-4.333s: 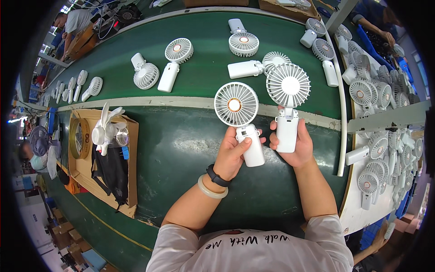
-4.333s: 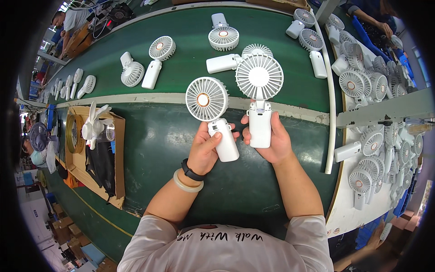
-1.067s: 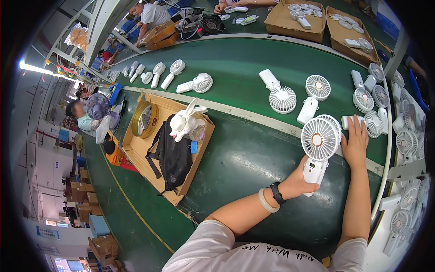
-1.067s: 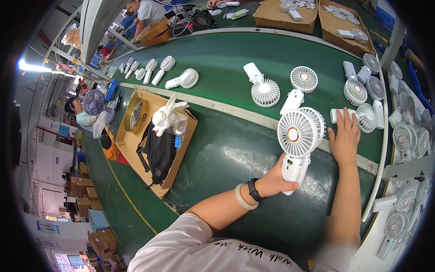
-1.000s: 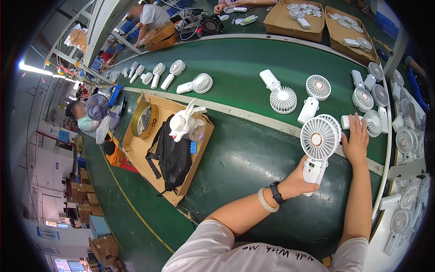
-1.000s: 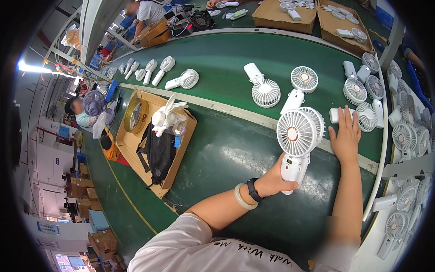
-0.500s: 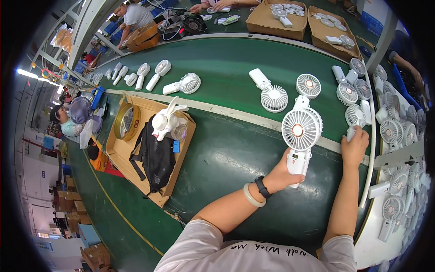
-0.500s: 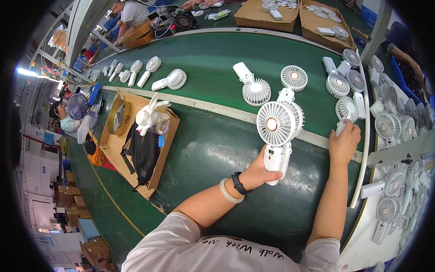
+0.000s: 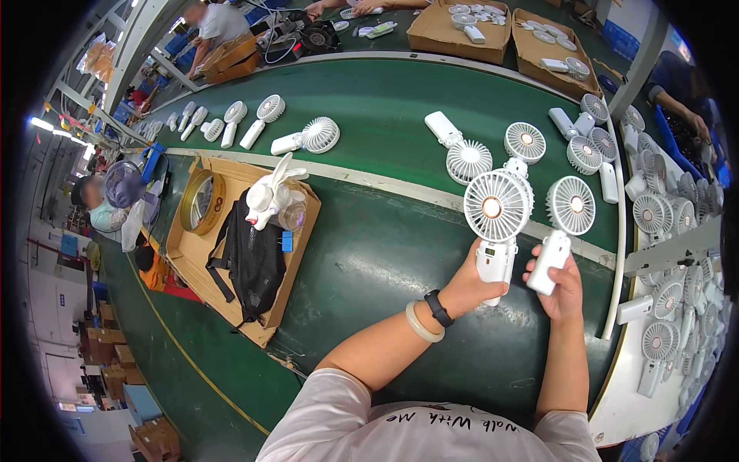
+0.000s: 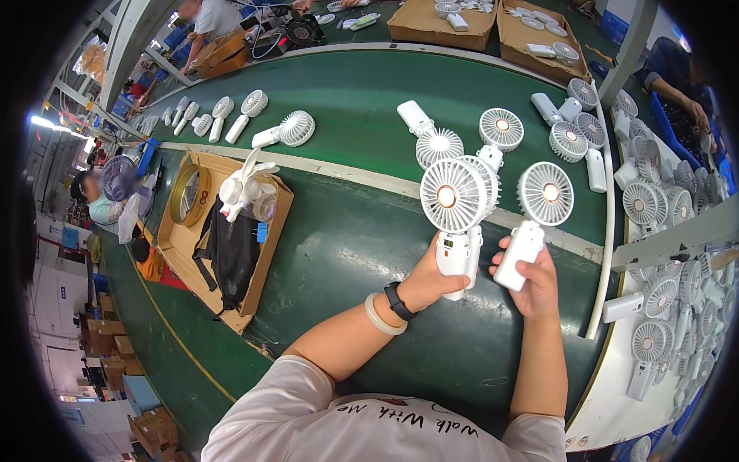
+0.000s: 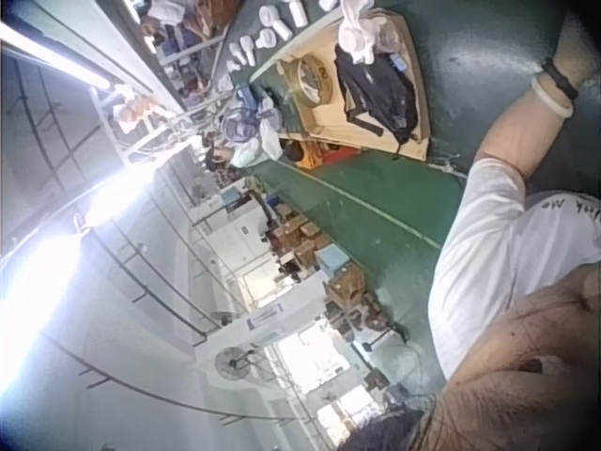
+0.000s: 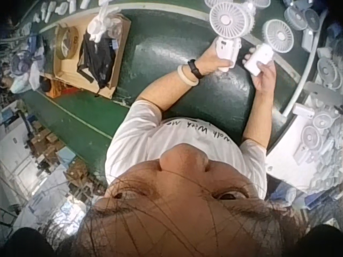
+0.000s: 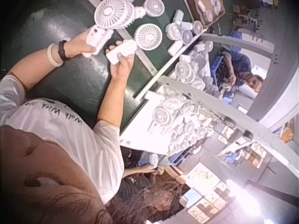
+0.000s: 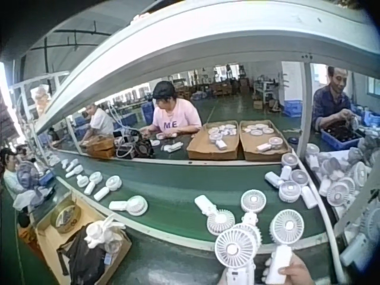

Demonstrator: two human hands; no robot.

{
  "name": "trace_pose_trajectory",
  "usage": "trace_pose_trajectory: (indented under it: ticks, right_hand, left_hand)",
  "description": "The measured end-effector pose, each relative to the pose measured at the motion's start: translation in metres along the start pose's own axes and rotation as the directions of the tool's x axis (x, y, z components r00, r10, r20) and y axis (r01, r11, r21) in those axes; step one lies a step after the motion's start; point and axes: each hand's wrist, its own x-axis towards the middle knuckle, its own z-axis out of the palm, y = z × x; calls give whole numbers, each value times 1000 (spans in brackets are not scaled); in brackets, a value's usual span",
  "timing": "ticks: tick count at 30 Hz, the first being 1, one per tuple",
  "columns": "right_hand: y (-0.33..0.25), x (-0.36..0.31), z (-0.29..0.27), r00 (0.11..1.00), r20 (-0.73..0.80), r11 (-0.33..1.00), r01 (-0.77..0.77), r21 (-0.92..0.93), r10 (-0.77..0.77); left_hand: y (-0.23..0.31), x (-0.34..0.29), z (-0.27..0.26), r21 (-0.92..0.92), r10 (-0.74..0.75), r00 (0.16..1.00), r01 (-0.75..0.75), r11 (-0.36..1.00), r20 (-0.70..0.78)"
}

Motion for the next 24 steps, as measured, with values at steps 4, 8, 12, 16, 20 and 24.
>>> trace_pose_trajectory:
  ticks: [4, 8, 12, 16, 20, 24]
  right_hand:
    - [3, 0, -1, 986, -139, 990, -106, -89, 93]
    - [4, 1, -4, 983, -182, 955, -91, -282, 40]
    - [6, 1, 0, 989, -149, 947, -58, -315, 11]
    - [5, 1, -4, 988, -153, 950, -74, -305, 28]
    - [6, 2, -2, 987, -162, 946, -68, -318, 16]
    - [4, 2, -6, 991, -133, 938, -72, -340, 28]
  left_hand:
    - [-1, -2, -1, 5, 3, 999, -3, 1000, -37]
    - [3, -6, 0, -78, -74, 994, 68, 995, -78]
    - [-6, -7, -6, -67, -6, 994, -1, 998, -106]
    - [-9, -6, -4, -82, -12, 993, 3, 997, -119]
    - [-18, -7, -9, -74, -11, 989, 0, 997, -146]
    - [-6, -6, 0, -95, -39, 992, 27, 995, -124]
